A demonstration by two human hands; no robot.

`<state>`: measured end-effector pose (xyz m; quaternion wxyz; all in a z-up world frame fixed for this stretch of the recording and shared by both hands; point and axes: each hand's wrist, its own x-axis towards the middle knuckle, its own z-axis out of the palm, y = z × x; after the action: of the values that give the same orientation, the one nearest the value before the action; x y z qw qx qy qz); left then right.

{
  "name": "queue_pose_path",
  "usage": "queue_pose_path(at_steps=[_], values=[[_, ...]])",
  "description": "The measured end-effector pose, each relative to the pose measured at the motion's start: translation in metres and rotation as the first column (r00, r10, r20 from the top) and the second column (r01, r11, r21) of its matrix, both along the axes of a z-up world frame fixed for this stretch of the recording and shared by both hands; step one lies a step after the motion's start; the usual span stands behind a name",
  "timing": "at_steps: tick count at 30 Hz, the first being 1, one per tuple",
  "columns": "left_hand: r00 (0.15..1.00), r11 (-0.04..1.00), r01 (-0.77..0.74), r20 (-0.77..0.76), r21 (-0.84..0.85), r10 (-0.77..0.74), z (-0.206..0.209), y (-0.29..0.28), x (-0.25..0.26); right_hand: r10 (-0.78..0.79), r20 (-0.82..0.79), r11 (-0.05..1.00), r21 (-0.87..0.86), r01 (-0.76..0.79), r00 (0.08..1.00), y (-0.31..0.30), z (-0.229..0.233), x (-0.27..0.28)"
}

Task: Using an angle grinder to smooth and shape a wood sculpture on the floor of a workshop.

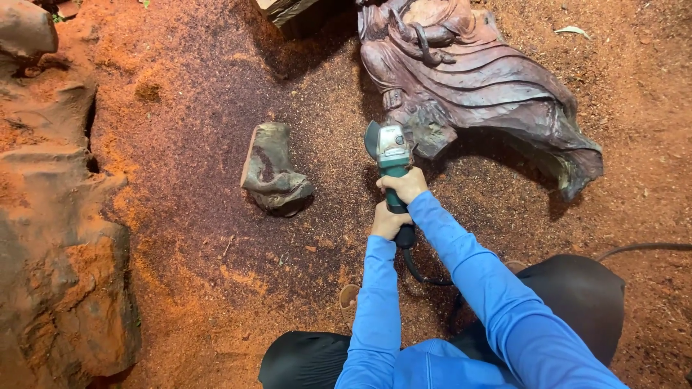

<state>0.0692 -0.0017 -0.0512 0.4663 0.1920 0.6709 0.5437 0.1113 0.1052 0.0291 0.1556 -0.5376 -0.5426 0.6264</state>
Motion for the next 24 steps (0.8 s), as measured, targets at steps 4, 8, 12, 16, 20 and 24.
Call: queue_pose_path(at_steps=[4,8,12,16,20,24], values=[[1.000,1.000,0.002,-0.006,-0.010,-0.002,0.008,0.003,0.000,-0.006,0.000,1.000,0.007,0.006,1.000,0.001,0.003,0.002],[1.000,0.999,0.019,-0.013,-0.030,-0.020,0.022,0.009,0.002,-0.037,-0.039,0.999,-0.005,0.037,0.999,0.003,-0.001,0.008],[0.999,0.999,0.025,-0.039,-0.037,-0.026,0.022,0.013,0.009,-0.080,-0.087,0.997,-0.002,0.080,0.993,0.007,-0.001,0.016],[0.999,1.000,-0.009,-0.046,-0.022,0.008,0.007,0.007,0.013,-0.055,-0.076,0.998,0.019,0.057,0.996,0.001,-0.013,0.011],[0.997,0.997,-0.072,-0.024,0.006,0.072,-0.030,-0.005,0.010,0.015,-0.069,0.999,0.048,-0.011,0.997,-0.005,-0.036,0.001],[0.995,0.994,-0.101,0.000,0.049,0.102,-0.037,-0.013,0.012,0.070,0.020,0.997,0.026,-0.070,0.997,-0.007,-0.038,-0.005]])
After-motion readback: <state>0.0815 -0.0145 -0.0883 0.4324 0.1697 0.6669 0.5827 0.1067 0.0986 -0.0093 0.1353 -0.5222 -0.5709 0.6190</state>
